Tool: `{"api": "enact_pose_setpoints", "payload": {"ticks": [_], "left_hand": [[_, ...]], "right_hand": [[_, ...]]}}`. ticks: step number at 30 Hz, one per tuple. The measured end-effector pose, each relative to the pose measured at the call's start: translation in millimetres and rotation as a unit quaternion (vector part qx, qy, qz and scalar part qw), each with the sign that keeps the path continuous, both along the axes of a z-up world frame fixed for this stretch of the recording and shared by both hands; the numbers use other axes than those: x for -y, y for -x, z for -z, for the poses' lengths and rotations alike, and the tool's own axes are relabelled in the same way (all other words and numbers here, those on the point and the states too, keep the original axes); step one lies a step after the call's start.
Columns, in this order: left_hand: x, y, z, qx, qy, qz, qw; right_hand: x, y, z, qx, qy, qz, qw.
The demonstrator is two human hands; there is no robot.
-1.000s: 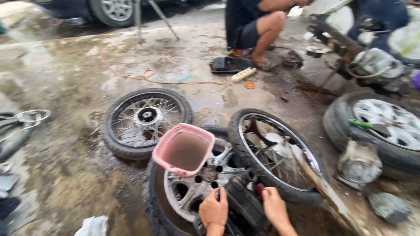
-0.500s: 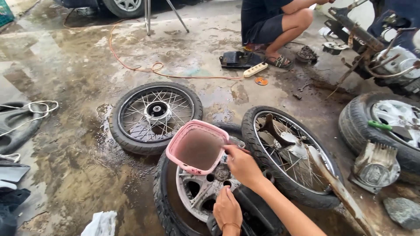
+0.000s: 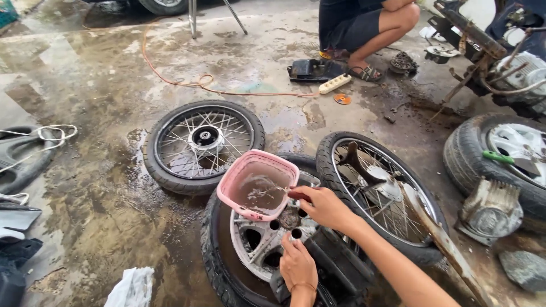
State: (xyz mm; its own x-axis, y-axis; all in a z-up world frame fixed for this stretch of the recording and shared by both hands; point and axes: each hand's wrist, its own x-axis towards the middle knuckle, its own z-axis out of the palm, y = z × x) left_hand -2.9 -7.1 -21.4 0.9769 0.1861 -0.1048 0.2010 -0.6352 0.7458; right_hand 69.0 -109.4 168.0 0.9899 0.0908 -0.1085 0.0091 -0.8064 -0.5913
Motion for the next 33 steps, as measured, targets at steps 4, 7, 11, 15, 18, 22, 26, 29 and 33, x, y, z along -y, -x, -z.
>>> {"api": "enact_pose_setpoints", "payload": {"ticks": [4, 7, 11, 15, 18, 22, 26, 29, 33], "left_hand": [[10.0, -5.5, 13.6, 0.129, -0.05, -0.009, 0.99], [12.8, -6.2, 12.0, 0.075, -0.073, -0.034, 0.994], [5.1, -2.5, -33.4, -0.019, -0.042, 0.042, 0.998], [-1.2, -0.2, -32.7, 0.027, -0.033, 0.095, 0.995], [-6.4, 0.5, -27.4, 0.058, -0.008, 0.095, 0.994], [-10.9, 2.7, -30.1, 0.003, 0.005, 0.112, 0.994], [-12.1, 2.6, -28.6, 0.003, -0.003, 0.094, 0.996], [-12.6, 3.3, -27.2, -0.015, -0.006, 0.089, 0.996], [-13.5, 2.9, -27.0, -0.005, -0.004, 0.082, 0.997]], "right_hand": [[42.8, 78.5, 24.4, 0.08, -0.002, 0.026, 0.996], [59.4, 143.9, 53.0, 0.194, 0.01, 0.081, 0.978], [72.5, 196.1, 113.3, 0.352, 0.126, -0.024, 0.927], [62.0, 206.1, 152.2, 0.299, 0.214, -0.071, 0.927], [36.7, 174.5, 137.0, 0.327, 0.245, -0.074, 0.909], [6.8, 143.8, 122.3, 0.3, 0.164, -0.054, 0.938], [15.1, 168.5, 113.4, 0.26, 0.192, -0.074, 0.943], [40.5, 221.0, 149.5, 0.292, 0.352, -0.116, 0.882], [38.7, 225.9, 160.0, 0.213, 0.383, -0.064, 0.897]]}}
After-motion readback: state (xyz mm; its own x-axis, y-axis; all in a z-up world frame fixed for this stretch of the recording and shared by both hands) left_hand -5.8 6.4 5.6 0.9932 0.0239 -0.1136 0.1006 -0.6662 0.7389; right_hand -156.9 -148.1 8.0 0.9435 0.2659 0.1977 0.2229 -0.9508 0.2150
